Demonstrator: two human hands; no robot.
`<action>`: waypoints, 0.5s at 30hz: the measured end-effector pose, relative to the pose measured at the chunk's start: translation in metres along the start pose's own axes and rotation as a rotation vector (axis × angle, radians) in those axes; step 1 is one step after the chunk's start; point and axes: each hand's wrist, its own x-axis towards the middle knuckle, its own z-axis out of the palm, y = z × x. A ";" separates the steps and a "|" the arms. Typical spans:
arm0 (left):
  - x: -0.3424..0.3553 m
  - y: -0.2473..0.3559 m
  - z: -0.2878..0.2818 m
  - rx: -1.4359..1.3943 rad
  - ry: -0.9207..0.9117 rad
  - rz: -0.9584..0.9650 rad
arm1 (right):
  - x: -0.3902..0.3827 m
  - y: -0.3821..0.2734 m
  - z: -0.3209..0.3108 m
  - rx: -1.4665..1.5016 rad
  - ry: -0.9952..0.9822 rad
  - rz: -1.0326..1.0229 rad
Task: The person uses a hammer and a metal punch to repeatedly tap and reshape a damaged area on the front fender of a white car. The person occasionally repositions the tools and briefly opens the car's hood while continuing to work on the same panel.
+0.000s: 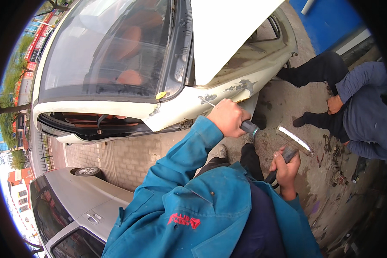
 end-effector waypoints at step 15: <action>0.015 -0.006 -0.007 -0.049 -0.023 -0.109 | -0.001 0.002 0.031 0.064 0.147 -0.143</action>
